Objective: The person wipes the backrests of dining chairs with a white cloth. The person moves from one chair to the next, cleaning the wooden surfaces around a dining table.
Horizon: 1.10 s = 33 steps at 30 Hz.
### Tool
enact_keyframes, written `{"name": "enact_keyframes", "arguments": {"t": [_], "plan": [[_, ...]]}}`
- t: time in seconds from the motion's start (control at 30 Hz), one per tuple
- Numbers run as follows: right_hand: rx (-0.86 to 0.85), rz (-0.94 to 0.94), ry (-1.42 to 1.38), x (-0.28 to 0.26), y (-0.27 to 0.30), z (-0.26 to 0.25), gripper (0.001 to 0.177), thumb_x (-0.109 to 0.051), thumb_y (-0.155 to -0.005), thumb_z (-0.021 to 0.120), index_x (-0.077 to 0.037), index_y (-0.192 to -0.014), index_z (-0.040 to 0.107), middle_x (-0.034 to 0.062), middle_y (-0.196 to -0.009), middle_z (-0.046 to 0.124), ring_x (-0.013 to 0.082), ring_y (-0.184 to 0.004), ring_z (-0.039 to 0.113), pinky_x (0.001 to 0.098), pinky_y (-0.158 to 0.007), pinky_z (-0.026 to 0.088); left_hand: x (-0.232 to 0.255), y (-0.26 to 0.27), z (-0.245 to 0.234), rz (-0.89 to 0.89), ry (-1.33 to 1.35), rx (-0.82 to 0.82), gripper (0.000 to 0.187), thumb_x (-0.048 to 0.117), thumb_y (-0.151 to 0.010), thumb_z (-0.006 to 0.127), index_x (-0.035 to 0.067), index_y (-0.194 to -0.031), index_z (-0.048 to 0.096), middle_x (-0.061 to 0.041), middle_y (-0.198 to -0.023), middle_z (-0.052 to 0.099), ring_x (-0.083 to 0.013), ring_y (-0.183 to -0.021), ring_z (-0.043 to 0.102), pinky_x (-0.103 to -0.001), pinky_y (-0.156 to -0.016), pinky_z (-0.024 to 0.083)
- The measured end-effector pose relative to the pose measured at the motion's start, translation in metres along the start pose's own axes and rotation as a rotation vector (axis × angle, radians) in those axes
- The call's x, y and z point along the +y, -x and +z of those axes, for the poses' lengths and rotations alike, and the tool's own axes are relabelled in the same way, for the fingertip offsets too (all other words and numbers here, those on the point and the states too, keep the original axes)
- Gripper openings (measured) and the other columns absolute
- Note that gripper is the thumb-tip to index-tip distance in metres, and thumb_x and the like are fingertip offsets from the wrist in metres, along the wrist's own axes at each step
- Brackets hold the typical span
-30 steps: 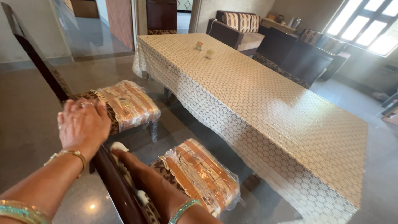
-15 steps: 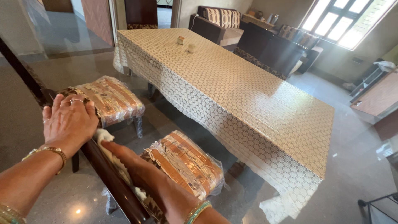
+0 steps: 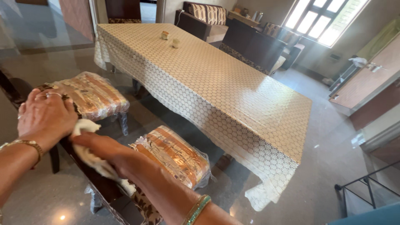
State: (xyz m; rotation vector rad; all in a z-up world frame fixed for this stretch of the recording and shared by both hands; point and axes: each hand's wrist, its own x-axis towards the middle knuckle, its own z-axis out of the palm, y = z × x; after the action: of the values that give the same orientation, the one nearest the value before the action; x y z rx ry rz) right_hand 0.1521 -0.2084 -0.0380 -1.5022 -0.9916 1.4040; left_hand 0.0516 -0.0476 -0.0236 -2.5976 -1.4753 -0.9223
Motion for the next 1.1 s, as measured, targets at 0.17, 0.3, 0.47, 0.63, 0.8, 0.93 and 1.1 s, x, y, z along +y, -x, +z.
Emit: {"name": "enact_keyframes", "arguments": {"t": [0.17, 0.3, 0.47, 0.63, 0.8, 0.93, 1.1], "plan": [[0.024, -0.080, 0.166, -0.033, 0.050, 0.023, 0.088, -0.042, -0.097, 0.056, -0.003, -0.166, 0.017, 0.0378, -0.152, 0.041, 0.0481, -0.130, 0.054, 0.0510, -0.109, 0.044, -0.005, -0.001, 0.008, -0.008, -0.041, -0.047, 0.049, 0.039, -0.105, 0.054, -0.005, -0.114, 0.073, -0.027, -0.125, 0.069, -0.0366, -0.140, 0.052, -0.049, -0.114, 0.041], [0.163, -0.244, 0.691, -0.047, 0.084, 0.043, 0.083, -0.034, -0.092, 0.055, 0.008, -0.156, 0.023, 0.0390, -0.151, 0.038, 0.0521, -0.134, 0.046, 0.0512, -0.113, 0.037, 0.004, 0.002, -0.007, 0.099, -0.020, 0.055, 0.043, 0.037, -0.106, 0.056, -0.001, -0.117, 0.073, -0.023, -0.113, 0.074, -0.0336, -0.127, 0.064, -0.043, -0.118, 0.045], [0.371, -0.355, 1.125, -0.053, 0.098, 0.070, 0.083, -0.017, -0.087, 0.064, 0.003, -0.157, 0.025, 0.0346, -0.165, 0.016, 0.0542, -0.149, 0.021, 0.0623, -0.113, 0.029, 0.017, 0.024, -0.065, -0.095, 0.251, -0.073, 0.040, 0.032, -0.107, 0.052, 0.011, -0.138, 0.067, -0.013, -0.100, 0.077, -0.0321, -0.081, 0.074, -0.042, -0.078, 0.058], [0.395, -0.336, 1.491, -0.067, 0.104, 0.090, 0.070, -0.014, -0.080, 0.068, -0.015, -0.146, 0.047, 0.0178, -0.167, 0.010, 0.0443, -0.151, 0.013, 0.0667, -0.114, 0.018, 0.007, 0.037, -0.092, -0.016, 0.362, 0.106, 0.034, 0.030, -0.109, 0.051, 0.009, -0.129, 0.070, -0.002, -0.095, 0.077, -0.0272, -0.079, 0.074, -0.041, -0.074, 0.058], [0.313, -0.276, 1.532, -0.063, 0.095, 0.096, 0.023, -0.026, -0.089, 0.067, -0.017, -0.106, 0.079, 0.0125, -0.165, 0.021, 0.0406, -0.154, 0.019, 0.0647, -0.117, 0.022, -0.004, 0.053, -0.095, -0.026, 0.322, 0.210, 0.030, 0.027, -0.105, 0.056, 0.012, -0.121, 0.077, -0.003, -0.094, 0.079, -0.0308, -0.083, 0.072, -0.043, -0.078, 0.056], [0.459, -0.511, 1.091, -0.049, 0.047, 0.069, 0.029, -0.027, -0.099, 0.055, -0.008, -0.099, 0.076, 0.0189, -0.132, 0.064, 0.0381, -0.125, 0.062, 0.0551, -0.107, 0.050, -0.006, 0.068, -0.085, -0.236, 0.360, 0.053, 0.033, 0.035, -0.109, 0.056, 0.011, -0.110, 0.078, -0.011, -0.085, 0.077, -0.0272, -0.075, 0.073, -0.040, -0.073, 0.058], [0.500, -0.355, 0.596, -0.075, 0.050, 0.059, 0.043, -0.037, -0.100, 0.045, -0.005, -0.115, 0.069, 0.0216, -0.110, 0.072, 0.0337, -0.094, 0.068, 0.0498, -0.086, 0.054, 0.019, 0.090, -0.077, -0.580, 0.501, -0.516, 0.060, 0.046, -0.112, 0.045, 0.002, -0.094, 0.083, -0.010, -0.076, 0.076, -0.0177, -0.068, 0.077, -0.034, -0.061, 0.062]]}}
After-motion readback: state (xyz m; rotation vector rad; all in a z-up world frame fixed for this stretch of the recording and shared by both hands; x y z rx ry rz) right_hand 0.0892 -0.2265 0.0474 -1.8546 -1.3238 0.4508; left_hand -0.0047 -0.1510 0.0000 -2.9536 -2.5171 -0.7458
